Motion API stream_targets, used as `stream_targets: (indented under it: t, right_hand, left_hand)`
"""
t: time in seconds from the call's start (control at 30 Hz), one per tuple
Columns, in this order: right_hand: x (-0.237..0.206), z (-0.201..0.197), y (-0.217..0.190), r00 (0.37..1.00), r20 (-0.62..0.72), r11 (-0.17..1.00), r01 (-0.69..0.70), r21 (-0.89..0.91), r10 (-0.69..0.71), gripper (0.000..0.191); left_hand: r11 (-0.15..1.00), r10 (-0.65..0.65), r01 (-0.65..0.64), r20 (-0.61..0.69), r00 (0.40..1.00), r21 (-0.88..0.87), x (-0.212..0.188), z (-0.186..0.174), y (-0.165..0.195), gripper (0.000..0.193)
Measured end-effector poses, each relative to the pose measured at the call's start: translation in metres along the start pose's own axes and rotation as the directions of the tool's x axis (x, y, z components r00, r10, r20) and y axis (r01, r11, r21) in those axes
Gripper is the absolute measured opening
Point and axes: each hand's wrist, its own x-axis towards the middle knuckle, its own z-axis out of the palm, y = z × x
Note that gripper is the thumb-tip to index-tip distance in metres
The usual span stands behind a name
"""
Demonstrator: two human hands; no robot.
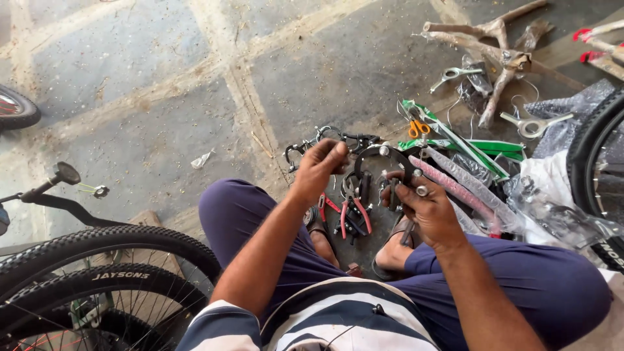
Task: The person sits on the floor and uses pliers and a wrench to adjust and tighten components of a bicycle brake assembly. They manipulate the brake caliper and cable, making repeated adjustments to the hardware.
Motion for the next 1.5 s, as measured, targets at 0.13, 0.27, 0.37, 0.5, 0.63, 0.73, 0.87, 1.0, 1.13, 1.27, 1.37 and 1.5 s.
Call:
stream_targets:
  t: [0.13,0.27,0.37,0.5,0.63,0.73,0.87,1.0,1.13,1.27,1.37,1.5]
  right_hand:
    - [0.0,0.0,0.012,0.991,0.037,0.991,-0.123,-0.046,0.125,0.031]
    - [0.008,0.003,0.049,0.978,0.044,0.978,-0.199,-0.057,0.202,0.029]
    - [0.011,0.003,0.068,0.987,-0.032,0.741,0.099,-0.664,-0.16,0.027]
    - [0.01,-0.003,0.05,0.952,-0.176,0.39,-0.067,-0.919,-0.252,0.028]
    - [0.019,-0.005,0.002,0.982,-0.148,0.246,-0.116,-0.962,-0.116,0.033]
    - [0.032,0.004,-0.022,0.955,0.033,0.237,0.107,-0.966,-0.295,0.033]
    - [0.053,0.016,-0.037,0.975,0.139,0.037,0.148,-0.988,-0.173,0.026]
    - [0.06,0.02,-0.041,0.973,0.228,-0.011,0.228,-0.974,-0.032,0.02]
    - [0.06,0.021,-0.04,0.936,0.347,0.169,0.352,-0.921,-0.058,0.032]
    - [0.058,0.025,-0.036,0.972,0.232,0.123,0.234,-0.964,-0.032,0.026]
    - [0.055,0.026,-0.037,0.894,0.415,0.224,0.445,-0.867,-0.171,0.022]
    - [0.051,0.023,-0.036,1.0,-0.019,0.06,-0.02,-0.998,0.006,0.026]
  left_hand:
    - [0.91,-0.047,0.227,0.457,0.888,-0.347,-0.009,0.003,-0.022,0.088]
    - [0.717,0.023,0.381,0.567,0.824,-0.583,-0.02,0.013,-0.046,0.083]
    - [0.741,-0.007,0.351,0.516,0.857,-0.573,-0.022,0.009,-0.052,0.08]
    - [0.76,-0.049,0.325,0.449,0.892,-0.562,-0.018,-0.001,-0.049,0.077]
    - [0.902,-0.097,0.241,0.377,0.921,-0.358,-0.012,-0.001,-0.045,0.075]
    - [0.964,-0.144,0.213,0.363,0.92,-0.157,-0.012,0.004,-0.039,0.073]
    - [0.992,-0.088,0.046,0.384,0.919,0.116,-0.019,0.006,-0.025,0.077]
    - [0.949,-0.156,0.042,0.35,0.923,0.312,-0.022,0.004,-0.012,0.082]
    - [0.932,-0.156,0.029,0.327,0.932,0.361,-0.02,0.0,-0.01,0.082]
    - [0.934,-0.137,0.011,0.33,0.934,0.358,-0.018,0.0,-0.015,0.084]
    - [0.905,-0.142,-0.005,0.314,0.939,0.425,-0.018,0.001,-0.017,0.081]
    - [0.937,-0.158,0.034,0.336,0.929,0.347,-0.02,0.001,-0.016,0.08]
